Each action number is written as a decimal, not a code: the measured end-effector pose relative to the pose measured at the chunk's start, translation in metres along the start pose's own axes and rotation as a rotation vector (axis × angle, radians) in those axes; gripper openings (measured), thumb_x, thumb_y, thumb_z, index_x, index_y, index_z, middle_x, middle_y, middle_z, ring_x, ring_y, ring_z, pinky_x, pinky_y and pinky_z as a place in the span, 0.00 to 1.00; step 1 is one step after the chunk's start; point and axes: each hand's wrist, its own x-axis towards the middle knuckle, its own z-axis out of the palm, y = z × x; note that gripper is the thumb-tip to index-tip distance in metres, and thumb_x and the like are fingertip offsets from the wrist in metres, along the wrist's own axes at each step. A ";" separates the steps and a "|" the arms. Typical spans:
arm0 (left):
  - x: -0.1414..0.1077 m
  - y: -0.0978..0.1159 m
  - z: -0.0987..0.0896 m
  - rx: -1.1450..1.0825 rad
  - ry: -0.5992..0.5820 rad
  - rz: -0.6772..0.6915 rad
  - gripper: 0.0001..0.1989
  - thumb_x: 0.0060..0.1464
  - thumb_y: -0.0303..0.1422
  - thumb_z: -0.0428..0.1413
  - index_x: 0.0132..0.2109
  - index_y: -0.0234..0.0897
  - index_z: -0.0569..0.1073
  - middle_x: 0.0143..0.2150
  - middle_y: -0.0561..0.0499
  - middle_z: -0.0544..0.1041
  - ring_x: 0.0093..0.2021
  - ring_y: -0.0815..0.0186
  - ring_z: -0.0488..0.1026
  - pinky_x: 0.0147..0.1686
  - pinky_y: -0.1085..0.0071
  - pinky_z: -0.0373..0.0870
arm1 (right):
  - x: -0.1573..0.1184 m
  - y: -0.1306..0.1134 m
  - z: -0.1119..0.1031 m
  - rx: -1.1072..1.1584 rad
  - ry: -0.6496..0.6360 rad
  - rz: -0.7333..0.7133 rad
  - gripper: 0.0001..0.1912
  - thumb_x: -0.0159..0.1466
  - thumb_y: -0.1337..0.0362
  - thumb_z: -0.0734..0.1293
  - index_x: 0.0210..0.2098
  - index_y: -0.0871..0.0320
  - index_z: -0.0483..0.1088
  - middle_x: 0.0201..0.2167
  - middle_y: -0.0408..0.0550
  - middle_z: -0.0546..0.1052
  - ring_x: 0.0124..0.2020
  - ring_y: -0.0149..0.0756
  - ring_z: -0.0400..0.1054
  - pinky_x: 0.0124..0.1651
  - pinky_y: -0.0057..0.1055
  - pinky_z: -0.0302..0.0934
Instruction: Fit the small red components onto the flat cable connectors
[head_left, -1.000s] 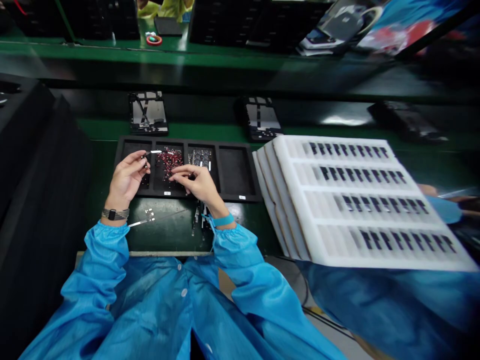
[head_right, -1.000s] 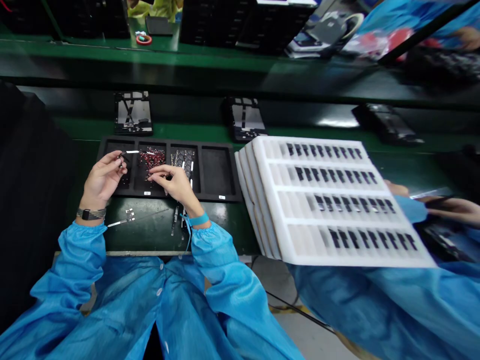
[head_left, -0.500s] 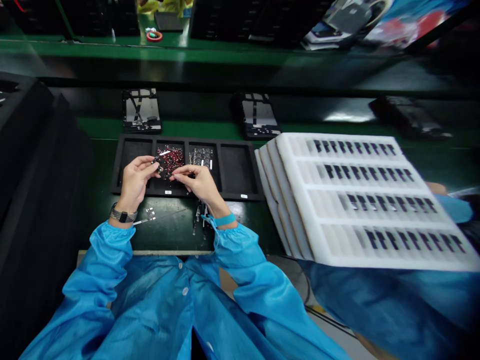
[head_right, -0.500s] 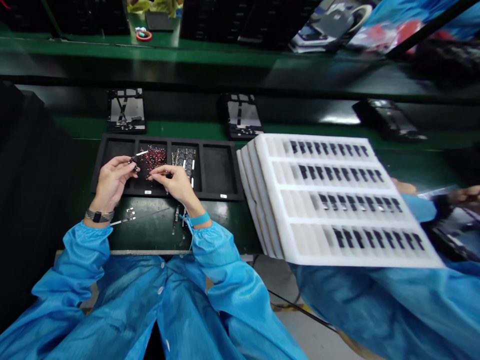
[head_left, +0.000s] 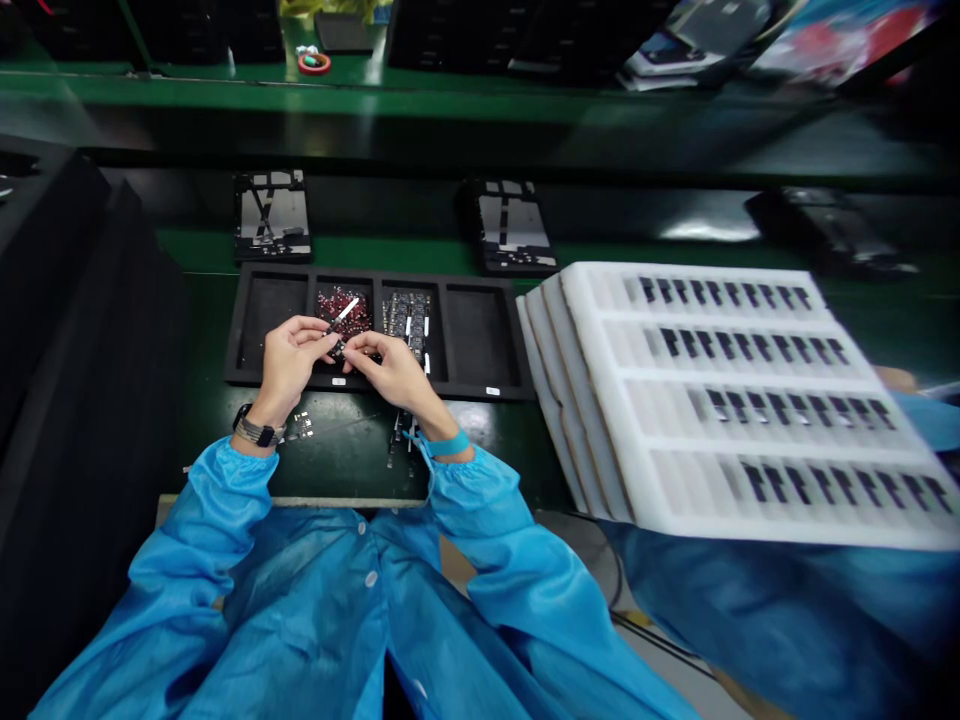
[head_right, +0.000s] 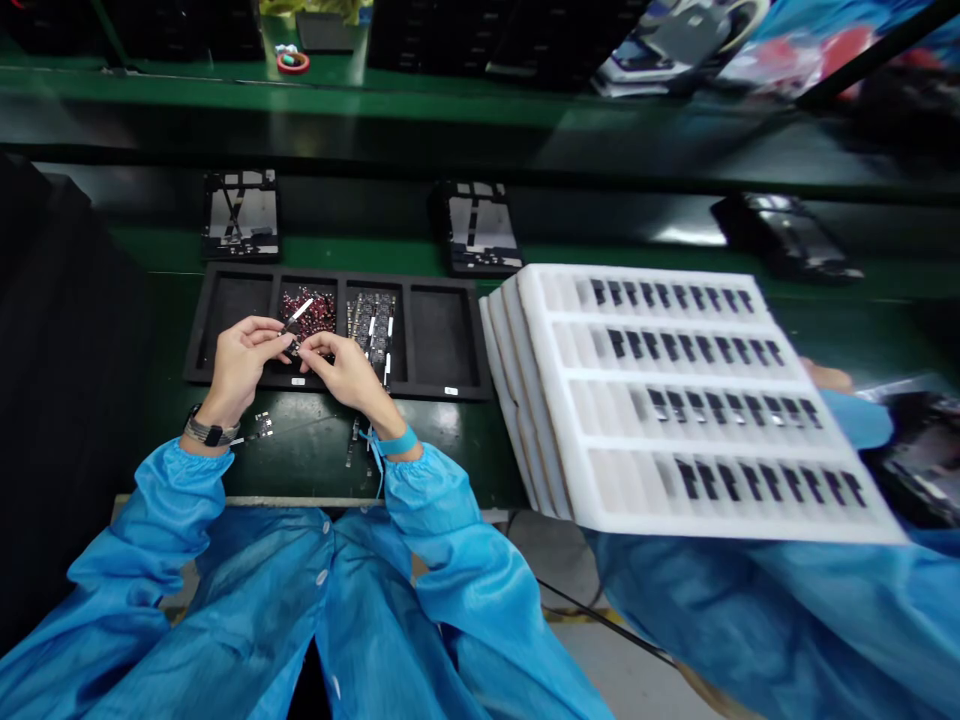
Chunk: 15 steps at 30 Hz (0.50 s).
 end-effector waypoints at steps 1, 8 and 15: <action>0.000 0.000 0.000 0.002 0.004 0.001 0.17 0.40 0.33 0.74 0.36 0.33 0.78 0.30 0.51 0.80 0.25 0.68 0.76 0.28 0.71 0.74 | 0.000 0.001 0.000 -0.005 0.001 0.000 0.14 0.70 0.53 0.69 0.35 0.57 0.74 0.31 0.47 0.82 0.36 0.38 0.77 0.49 0.36 0.69; 0.002 -0.004 -0.001 -0.008 0.005 0.003 0.17 0.40 0.33 0.74 0.36 0.33 0.78 0.29 0.51 0.80 0.25 0.68 0.76 0.28 0.71 0.75 | -0.001 0.002 0.002 -0.024 0.022 0.008 0.08 0.67 0.59 0.70 0.37 0.57 0.74 0.31 0.47 0.82 0.36 0.39 0.79 0.46 0.36 0.69; 0.002 -0.003 -0.001 -0.001 0.025 -0.006 0.17 0.40 0.32 0.74 0.36 0.33 0.78 0.31 0.50 0.81 0.25 0.68 0.76 0.28 0.71 0.75 | -0.001 0.003 0.004 -0.051 0.064 -0.012 0.06 0.63 0.61 0.71 0.36 0.57 0.74 0.32 0.48 0.82 0.35 0.40 0.77 0.44 0.36 0.69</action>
